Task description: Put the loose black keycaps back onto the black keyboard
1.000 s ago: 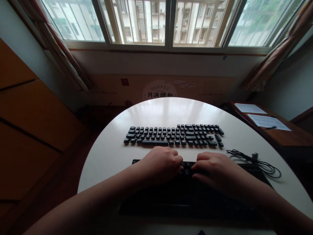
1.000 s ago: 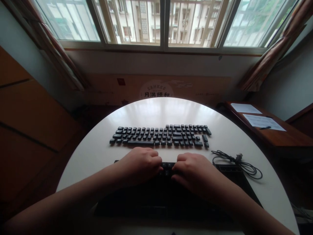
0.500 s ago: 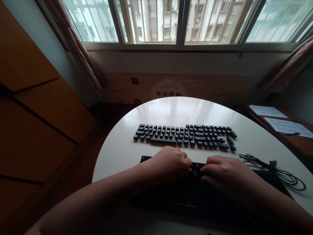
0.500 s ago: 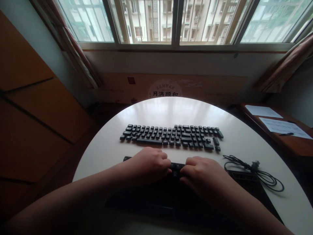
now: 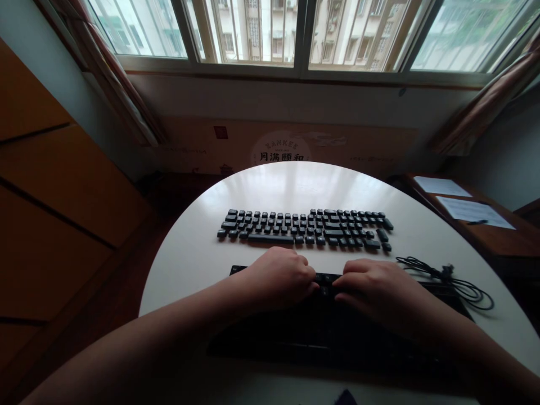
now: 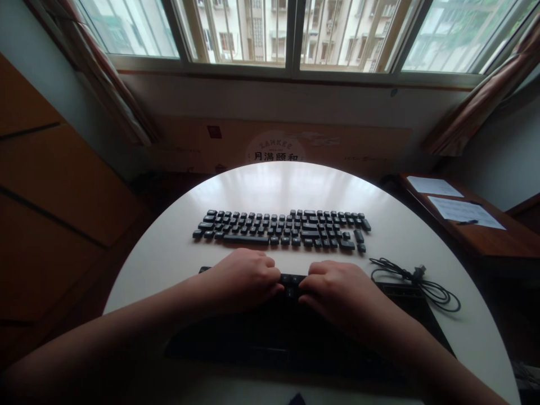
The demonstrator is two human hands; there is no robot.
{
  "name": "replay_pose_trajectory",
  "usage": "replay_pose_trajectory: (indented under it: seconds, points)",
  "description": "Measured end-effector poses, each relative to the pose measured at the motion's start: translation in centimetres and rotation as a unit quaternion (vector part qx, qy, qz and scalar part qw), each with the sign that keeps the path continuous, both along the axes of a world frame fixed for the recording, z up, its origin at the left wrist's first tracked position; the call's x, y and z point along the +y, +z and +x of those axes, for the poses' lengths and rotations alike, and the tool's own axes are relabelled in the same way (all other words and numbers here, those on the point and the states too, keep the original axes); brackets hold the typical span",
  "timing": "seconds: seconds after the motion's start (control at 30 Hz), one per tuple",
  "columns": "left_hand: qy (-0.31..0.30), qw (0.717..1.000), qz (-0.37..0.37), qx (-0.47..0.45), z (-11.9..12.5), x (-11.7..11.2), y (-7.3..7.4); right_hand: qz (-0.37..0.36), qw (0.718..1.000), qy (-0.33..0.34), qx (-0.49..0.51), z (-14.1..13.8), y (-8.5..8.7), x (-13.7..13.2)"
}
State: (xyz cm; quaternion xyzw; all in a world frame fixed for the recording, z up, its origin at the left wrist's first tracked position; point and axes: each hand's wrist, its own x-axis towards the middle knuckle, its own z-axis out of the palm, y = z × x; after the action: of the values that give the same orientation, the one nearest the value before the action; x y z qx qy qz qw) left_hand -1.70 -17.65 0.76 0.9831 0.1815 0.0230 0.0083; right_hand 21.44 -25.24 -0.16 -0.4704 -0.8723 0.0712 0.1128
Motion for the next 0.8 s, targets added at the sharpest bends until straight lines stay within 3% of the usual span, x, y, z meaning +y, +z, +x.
replay_pose_trajectory:
  seconds: [0.4,0.67,0.8]
  points:
    - [0.011,0.999,-0.015,0.030,0.2,-0.1,0.6,-0.011,0.999,-0.020,-0.028,-0.9,-0.3,-0.2]
    - [0.003,1.000,-0.002,0.010,0.2,0.0,-0.2,-0.041,0.994,-0.098,-0.037,-1.9,0.4,-1.0]
    - [-0.016,0.999,0.010,-0.033,0.2,-0.1,-0.5,-0.043,0.993,-0.107,-0.031,-2.1,0.6,-1.0]
